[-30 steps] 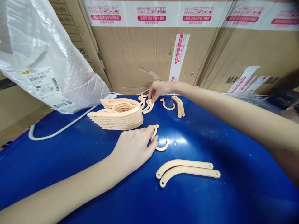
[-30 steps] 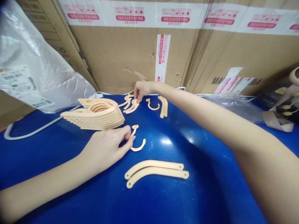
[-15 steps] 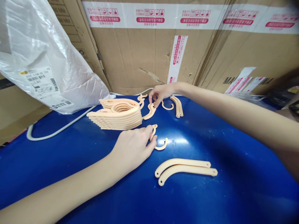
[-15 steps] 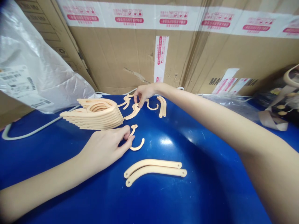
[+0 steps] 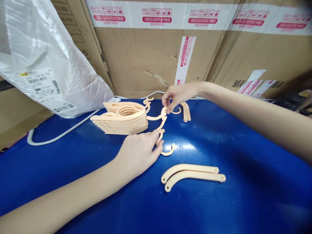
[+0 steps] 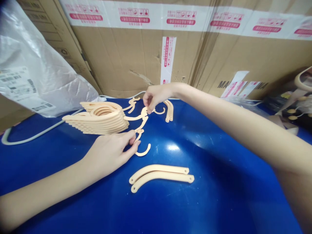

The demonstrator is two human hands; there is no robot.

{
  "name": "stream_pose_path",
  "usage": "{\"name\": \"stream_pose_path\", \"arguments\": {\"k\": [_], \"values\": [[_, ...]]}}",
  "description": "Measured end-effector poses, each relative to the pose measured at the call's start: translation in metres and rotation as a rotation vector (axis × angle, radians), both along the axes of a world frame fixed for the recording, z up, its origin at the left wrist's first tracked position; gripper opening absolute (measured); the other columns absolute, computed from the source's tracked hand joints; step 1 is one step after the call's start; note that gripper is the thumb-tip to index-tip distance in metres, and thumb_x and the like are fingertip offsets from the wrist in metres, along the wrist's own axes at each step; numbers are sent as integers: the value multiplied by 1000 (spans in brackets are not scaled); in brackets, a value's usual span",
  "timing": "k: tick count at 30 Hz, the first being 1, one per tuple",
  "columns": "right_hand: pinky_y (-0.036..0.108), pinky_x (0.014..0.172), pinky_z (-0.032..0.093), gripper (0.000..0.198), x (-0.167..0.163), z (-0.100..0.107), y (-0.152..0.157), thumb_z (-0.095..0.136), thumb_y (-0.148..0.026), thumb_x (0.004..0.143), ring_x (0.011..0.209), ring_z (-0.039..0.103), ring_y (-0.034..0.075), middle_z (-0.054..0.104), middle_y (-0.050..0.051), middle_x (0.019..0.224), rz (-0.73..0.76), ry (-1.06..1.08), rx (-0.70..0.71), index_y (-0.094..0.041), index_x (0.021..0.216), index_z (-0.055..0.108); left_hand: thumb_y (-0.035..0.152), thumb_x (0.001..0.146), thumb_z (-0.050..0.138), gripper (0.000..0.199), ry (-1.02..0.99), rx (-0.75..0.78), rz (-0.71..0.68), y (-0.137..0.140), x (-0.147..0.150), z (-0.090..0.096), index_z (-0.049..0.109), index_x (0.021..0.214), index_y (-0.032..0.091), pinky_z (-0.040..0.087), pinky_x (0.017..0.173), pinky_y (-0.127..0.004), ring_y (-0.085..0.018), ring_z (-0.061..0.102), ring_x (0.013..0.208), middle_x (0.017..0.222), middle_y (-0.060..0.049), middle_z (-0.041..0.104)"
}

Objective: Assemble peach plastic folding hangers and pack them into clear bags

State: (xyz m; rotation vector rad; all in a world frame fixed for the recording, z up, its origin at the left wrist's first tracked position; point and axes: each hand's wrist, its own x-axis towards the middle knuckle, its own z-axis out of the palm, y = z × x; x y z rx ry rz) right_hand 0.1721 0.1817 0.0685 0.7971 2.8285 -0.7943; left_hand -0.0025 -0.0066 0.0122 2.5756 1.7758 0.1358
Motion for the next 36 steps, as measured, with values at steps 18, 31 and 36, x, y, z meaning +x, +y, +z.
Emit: {"name": "stream_pose_path", "arguments": {"k": [18, 31, 36], "values": [[29, 73, 49, 28, 101, -36, -130, 70, -38, 80, 76, 63, 15, 68, -1, 82, -399, 280, -156, -24, 102, 63, 18, 91, 43, 19, 100, 361, -142, -3, 0, -8, 59, 80, 18, 24, 46, -30, -20, 60, 62, 66, -3, 61], [29, 70, 43, 37, 115, -52, -133, 68, -48, 82, 76, 56, 16, 65, 1, 84, -454, 306, -121, -21, 108, 67, 50, 99, 38, 50, -191, 95, -534, 9, -1, -17, 52, 134, 16, 31, 111, -48, -27, 38, 137, 145, -6, 50], [29, 67, 42, 35, 118, -57, -130, 65, -49, 84, 73, 55, 15, 63, -1, 80, -461, 317, -27, -23, 107, 68, 50, 99, 38, 54, -179, 72, -547, 8, 0, -16, 49, 137, 14, 30, 114, -47, -25, 37, 139, 145, -6, 50]]}}
